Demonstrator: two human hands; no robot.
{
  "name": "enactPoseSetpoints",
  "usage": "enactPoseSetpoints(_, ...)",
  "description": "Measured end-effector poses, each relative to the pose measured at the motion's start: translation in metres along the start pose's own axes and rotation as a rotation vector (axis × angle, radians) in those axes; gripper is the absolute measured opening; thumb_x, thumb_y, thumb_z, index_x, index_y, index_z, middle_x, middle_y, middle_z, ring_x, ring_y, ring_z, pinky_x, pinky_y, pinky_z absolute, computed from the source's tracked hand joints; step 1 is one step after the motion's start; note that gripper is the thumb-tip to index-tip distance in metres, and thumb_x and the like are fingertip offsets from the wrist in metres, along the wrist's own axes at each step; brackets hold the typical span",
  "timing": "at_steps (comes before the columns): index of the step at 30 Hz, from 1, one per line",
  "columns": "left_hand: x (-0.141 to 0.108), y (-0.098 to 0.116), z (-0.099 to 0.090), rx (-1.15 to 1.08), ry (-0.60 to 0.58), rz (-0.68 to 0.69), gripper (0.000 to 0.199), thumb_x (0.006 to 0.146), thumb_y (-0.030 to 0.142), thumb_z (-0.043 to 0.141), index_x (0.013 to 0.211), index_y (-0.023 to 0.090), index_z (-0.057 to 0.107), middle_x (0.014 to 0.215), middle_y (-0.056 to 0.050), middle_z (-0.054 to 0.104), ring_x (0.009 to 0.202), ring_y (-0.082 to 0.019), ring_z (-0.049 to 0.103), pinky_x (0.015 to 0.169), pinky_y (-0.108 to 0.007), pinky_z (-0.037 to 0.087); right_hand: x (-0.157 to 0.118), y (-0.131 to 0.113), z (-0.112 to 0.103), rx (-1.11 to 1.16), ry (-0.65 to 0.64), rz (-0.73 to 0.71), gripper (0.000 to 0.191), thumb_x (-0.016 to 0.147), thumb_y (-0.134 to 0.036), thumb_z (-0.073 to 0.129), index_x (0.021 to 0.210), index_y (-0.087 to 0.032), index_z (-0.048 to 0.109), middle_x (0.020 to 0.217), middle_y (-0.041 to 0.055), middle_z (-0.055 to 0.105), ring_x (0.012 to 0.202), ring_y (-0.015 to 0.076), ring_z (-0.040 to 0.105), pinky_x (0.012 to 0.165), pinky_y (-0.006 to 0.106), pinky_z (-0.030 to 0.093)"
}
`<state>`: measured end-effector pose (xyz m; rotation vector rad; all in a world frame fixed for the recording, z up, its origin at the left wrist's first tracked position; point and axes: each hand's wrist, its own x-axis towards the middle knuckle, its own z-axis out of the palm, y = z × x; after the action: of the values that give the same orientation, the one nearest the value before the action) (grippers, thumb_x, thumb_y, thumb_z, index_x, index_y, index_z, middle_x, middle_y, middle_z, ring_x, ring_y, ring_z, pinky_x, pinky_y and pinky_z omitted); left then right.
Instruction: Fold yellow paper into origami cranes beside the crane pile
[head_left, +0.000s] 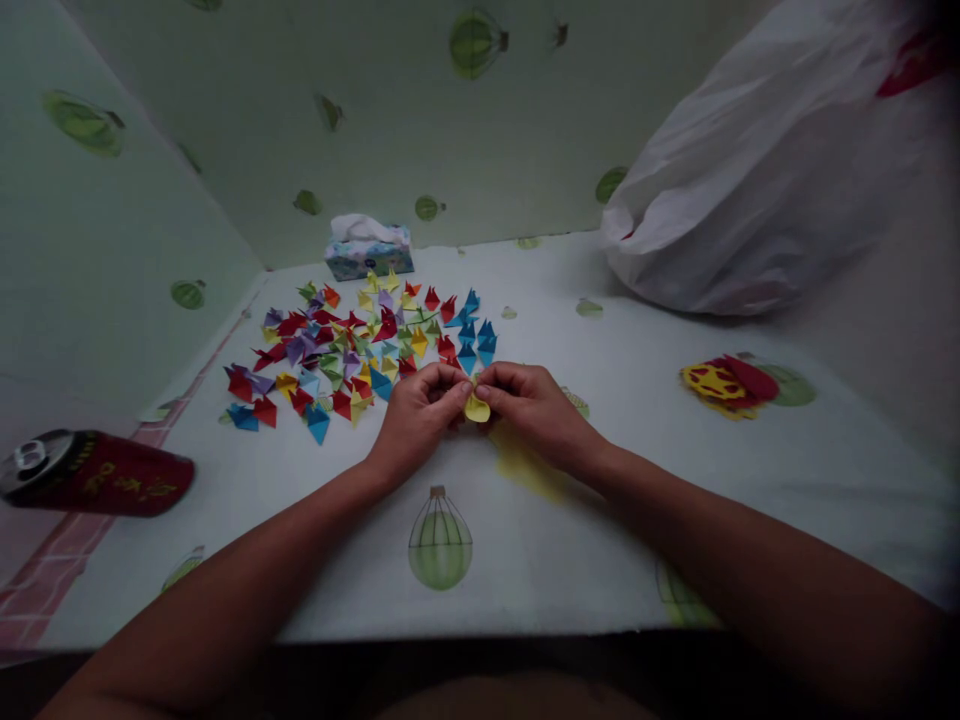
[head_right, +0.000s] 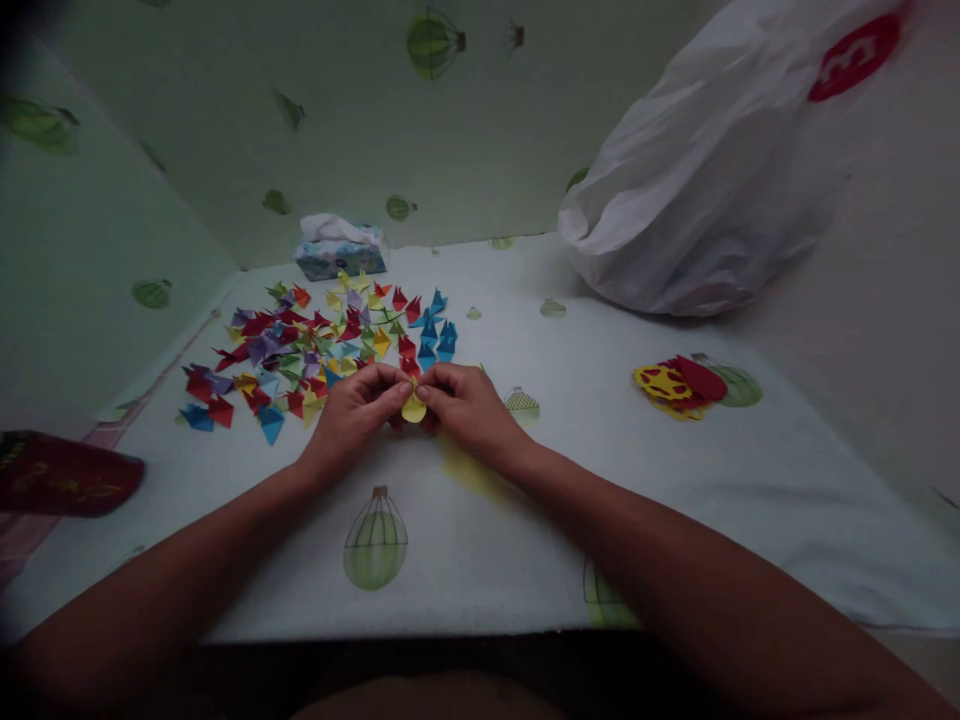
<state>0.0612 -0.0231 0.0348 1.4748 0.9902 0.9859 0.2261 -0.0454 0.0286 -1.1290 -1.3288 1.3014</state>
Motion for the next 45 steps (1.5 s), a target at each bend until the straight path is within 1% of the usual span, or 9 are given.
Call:
enactPoseSetpoints(5, -0.0002, 0.0014, -0.0005, -0.024, -0.007, -0.016, 0.025, 0.080, 0.039, 0.072, 0.082, 0.016, 0.064, 0.070, 0.002, 0.061, 0.056, -0.009, 0.055, 0.052, -0.021, 0.048, 0.0002, 0.0002, -0.0003, -0.004, -0.007, 0.013, 0.021, 0.085, -0.037, 0.064, 0.076, -0.018, 0.060, 0.069, -0.0006, 0.063, 0.059, 0.0126, 0.060, 0.060, 0.028, 0.046)
enactPoseSetpoints(9, -0.0009, 0.0027, -0.0005, -0.033, -0.008, -0.053, 0.024, 0.075, 0.035, 0.075, 0.084, 0.016, 0.064, 0.073, 0.001, 0.063, 0.059, -0.009, 0.057, 0.052, -0.020, 0.050, -0.0001, -0.0004, -0.0008, -0.010, 0.006, 0.022, 0.022, 0.085, -0.037, 0.063, 0.075, -0.019, 0.059, 0.067, -0.0015, 0.060, 0.058, 0.0123, 0.058, 0.058, 0.028, 0.044)
enactPoseSetpoints(13, -0.0011, 0.0026, 0.0000, -0.020, -0.016, -0.049, 0.025, 0.073, 0.033, 0.077, 0.085, 0.016, 0.064, 0.075, 0.001, 0.062, 0.061, -0.010, 0.057, 0.053, -0.021, 0.051, 0.0002, -0.0012, -0.0012, -0.041, 0.017, -0.006, 0.021, 0.084, -0.036, 0.063, 0.073, -0.019, 0.058, 0.066, -0.0019, 0.058, 0.059, 0.0119, 0.055, 0.057, 0.027, 0.044)
enactPoseSetpoints(22, -0.0002, 0.0032, 0.0004, -0.010, -0.004, -0.052, 0.028, 0.074, 0.036, 0.079, 0.087, 0.015, 0.066, 0.076, 0.000, 0.064, 0.062, -0.010, 0.058, 0.053, -0.020, 0.051, 0.0011, -0.0031, -0.0002, -0.069, 0.036, -0.043, 0.023, 0.084, -0.038, 0.064, 0.072, -0.019, 0.059, 0.067, -0.0015, 0.059, 0.063, 0.0123, 0.054, 0.059, 0.026, 0.045)
enactPoseSetpoints(29, -0.0004, 0.0040, 0.0004, 0.013, 0.018, -0.066, 0.025, 0.076, 0.036, 0.077, 0.083, 0.015, 0.066, 0.073, 0.000, 0.064, 0.061, -0.010, 0.058, 0.054, -0.021, 0.050, 0.0004, -0.0027, 0.0009, -0.076, 0.027, -0.036, 0.023, 0.084, -0.037, 0.064, 0.071, -0.019, 0.057, 0.071, -0.0008, 0.060, 0.065, 0.0126, 0.056, 0.060, 0.026, 0.047)
enactPoseSetpoints(35, -0.0003, 0.0026, 0.0010, 0.100, 0.042, -0.009, 0.018, 0.078, 0.032, 0.072, 0.079, 0.016, 0.064, 0.071, 0.001, 0.062, 0.057, -0.009, 0.054, 0.051, -0.020, 0.048, -0.0004, -0.0051, 0.0008, -0.042, -0.007, -0.029, 0.023, 0.085, -0.038, 0.063, 0.074, -0.019, 0.060, 0.071, -0.0008, 0.059, 0.065, 0.0123, 0.056, 0.062, 0.027, 0.050)
enactPoseSetpoints(40, 0.0001, 0.0015, 0.0004, 0.159, 0.070, 0.032, 0.013, 0.078, 0.028, 0.068, 0.075, 0.017, 0.062, 0.070, 0.002, 0.060, 0.057, -0.009, 0.053, 0.051, -0.020, 0.047, -0.0003, -0.0035, 0.0018, 0.011, -0.024, -0.028, 0.023, 0.080, -0.039, 0.070, 0.079, -0.018, 0.061, 0.076, -0.0001, 0.060, 0.067, 0.0129, 0.059, 0.062, 0.028, 0.052)
enactPoseSetpoints(42, 0.0000, 0.0009, 0.0005, 0.180, 0.067, 0.041, 0.011, 0.078, 0.026, 0.067, 0.075, 0.017, 0.062, 0.069, 0.002, 0.060, 0.055, -0.009, 0.053, 0.051, -0.020, 0.046, -0.0008, -0.0036, 0.0017, -0.080, 0.020, -0.040, 0.018, 0.081, -0.035, 0.068, 0.078, -0.018, 0.061, 0.075, 0.0005, 0.061, 0.066, 0.0134, 0.058, 0.061, 0.028, 0.050)
enactPoseSetpoints(45, -0.0005, 0.0005, 0.0011, 0.213, 0.066, 0.063, 0.010, 0.079, 0.026, 0.067, 0.077, 0.017, 0.063, 0.068, 0.002, 0.060, 0.054, -0.009, 0.052, 0.050, -0.021, 0.044, -0.0024, -0.0050, 0.0013, -0.347, 0.110, -0.119, 0.013, 0.084, -0.024, 0.061, 0.072, -0.018, 0.059, 0.070, 0.0007, 0.061, 0.064, 0.0135, 0.055, 0.062, 0.029, 0.044)
